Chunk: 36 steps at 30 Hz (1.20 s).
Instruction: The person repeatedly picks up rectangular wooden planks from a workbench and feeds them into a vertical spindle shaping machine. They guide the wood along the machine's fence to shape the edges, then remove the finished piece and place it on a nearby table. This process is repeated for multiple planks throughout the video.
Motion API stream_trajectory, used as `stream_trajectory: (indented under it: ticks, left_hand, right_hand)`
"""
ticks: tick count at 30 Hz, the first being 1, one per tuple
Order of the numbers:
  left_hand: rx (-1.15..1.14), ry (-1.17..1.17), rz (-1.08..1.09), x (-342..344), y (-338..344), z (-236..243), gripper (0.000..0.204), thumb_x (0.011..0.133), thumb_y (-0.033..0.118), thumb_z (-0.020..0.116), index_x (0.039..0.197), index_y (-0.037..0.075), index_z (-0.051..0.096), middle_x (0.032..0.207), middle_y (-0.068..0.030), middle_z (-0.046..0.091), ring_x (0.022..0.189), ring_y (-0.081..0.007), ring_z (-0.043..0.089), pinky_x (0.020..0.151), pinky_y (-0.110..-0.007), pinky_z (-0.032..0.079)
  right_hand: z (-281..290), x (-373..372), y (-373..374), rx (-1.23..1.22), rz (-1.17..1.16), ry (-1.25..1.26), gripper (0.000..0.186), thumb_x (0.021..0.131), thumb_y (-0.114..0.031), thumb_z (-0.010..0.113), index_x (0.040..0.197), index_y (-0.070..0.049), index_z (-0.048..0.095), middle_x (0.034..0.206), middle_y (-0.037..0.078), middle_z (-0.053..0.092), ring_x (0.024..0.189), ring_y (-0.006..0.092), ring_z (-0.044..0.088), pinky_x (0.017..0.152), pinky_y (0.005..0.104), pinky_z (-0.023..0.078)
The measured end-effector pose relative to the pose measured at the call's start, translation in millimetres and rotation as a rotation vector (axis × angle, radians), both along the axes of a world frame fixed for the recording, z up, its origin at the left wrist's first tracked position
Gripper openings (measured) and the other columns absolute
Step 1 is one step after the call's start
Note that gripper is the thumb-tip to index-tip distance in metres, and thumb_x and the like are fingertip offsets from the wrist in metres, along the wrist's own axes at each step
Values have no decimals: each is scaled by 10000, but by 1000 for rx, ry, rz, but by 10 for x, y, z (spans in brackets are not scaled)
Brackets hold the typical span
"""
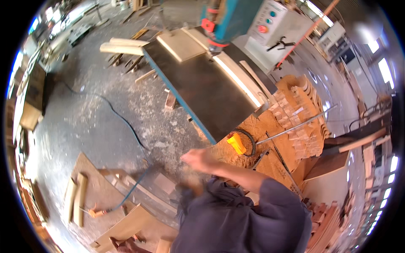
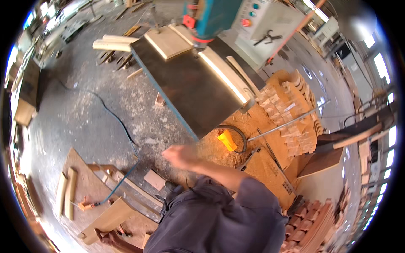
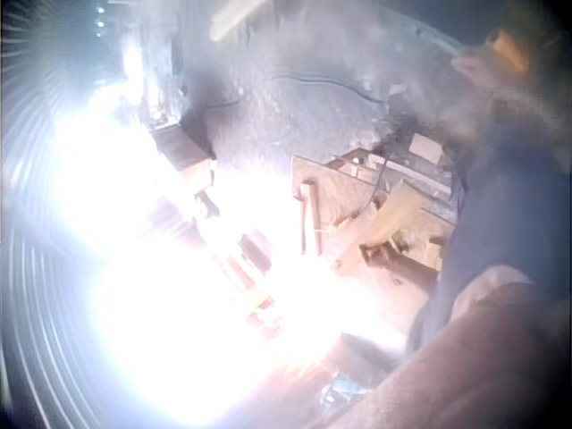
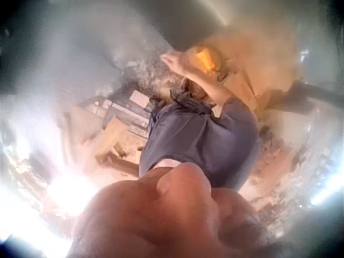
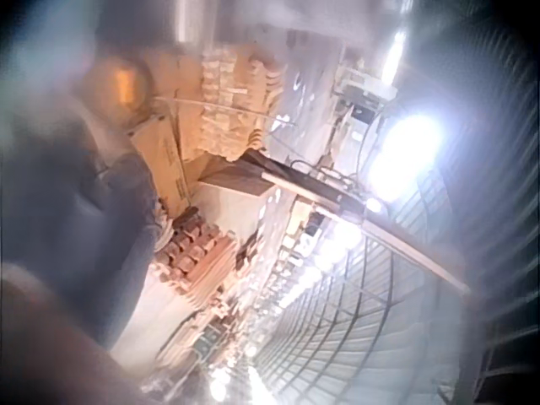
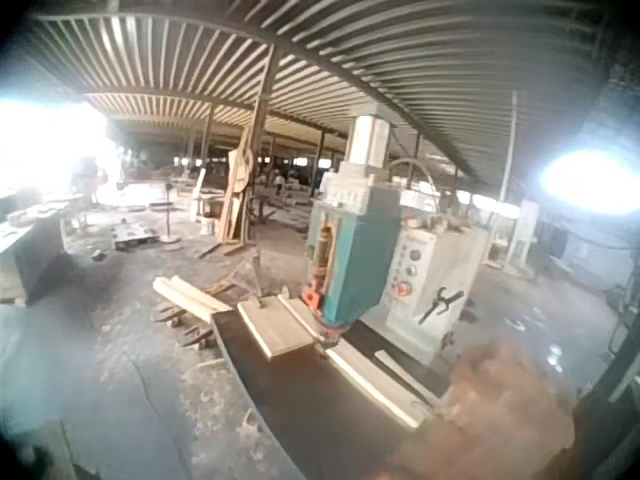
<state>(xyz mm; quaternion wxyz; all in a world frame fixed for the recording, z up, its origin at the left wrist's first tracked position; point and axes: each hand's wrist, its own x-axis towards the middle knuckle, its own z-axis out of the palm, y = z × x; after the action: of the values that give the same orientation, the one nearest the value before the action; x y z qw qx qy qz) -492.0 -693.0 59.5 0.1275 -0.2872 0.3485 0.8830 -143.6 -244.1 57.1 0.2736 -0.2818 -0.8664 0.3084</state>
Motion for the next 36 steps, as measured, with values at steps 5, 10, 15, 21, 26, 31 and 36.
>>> stream_trajectory:
  ticks: [5,10,15,21,26,31,36]
  left_hand:
    - [0,-98,-327,367,1180,-3,408,898,238,808,1238,42,697,1219,-120,740,1145,-311,688,1039,-499,552]
    - [-11,-94,-641,1414,2558,342,430,910,237,750,1250,7,619,1206,-151,684,1147,-323,626,1048,-534,498]
    - [-47,-119,-697,2007,2917,248,350,938,209,695,1251,63,640,1217,-105,699,1170,-301,650,1041,-519,524]
    - [-123,23,-877,2449,3375,286,366,983,258,664,1254,15,629,1200,-148,715,1118,-343,695,1004,-504,573]
    - [5,70,-886,2793,4142,154,391,1003,175,617,1346,-8,568,1260,-159,679,1203,-349,648,1094,-525,501]
    - [-85,96,-1008,3351,4997,112,353,1006,104,620,1346,16,581,1273,-130,677,1203,-294,652,1064,-460,510]
    - [-243,329,-1134,3908,5773,-118,615,892,-81,664,1460,57,472,1237,-118,664,1186,-245,653,999,-397,546]
  right_hand:
    - [416,2286,1392,-38,-1008,326,30,979,-84,709,988,-61,725,971,95,724,865,186,703,774,322,584]
    - [-252,4077,2651,329,-1366,-418,308,922,-339,785,1053,-64,743,1042,189,751,1059,377,698,897,490,561]
    - [-97,4071,3131,-322,-1059,-606,460,889,-449,793,1011,-8,740,1144,236,725,1213,396,625,952,467,540]
    - [-131,4048,3168,429,-1065,-534,250,833,-236,850,954,-61,718,1035,145,702,925,368,702,745,465,581]
    - [223,3998,2703,304,-976,-196,172,1006,-200,698,932,-63,623,880,134,669,718,382,667,567,464,517]
    - [274,3598,1805,448,-741,-103,95,973,-138,731,1031,-66,714,896,84,648,732,285,689,593,400,549]
    - [-65,3162,1919,523,-643,-255,126,943,-152,768,1030,-82,710,870,84,629,646,260,665,530,356,548]
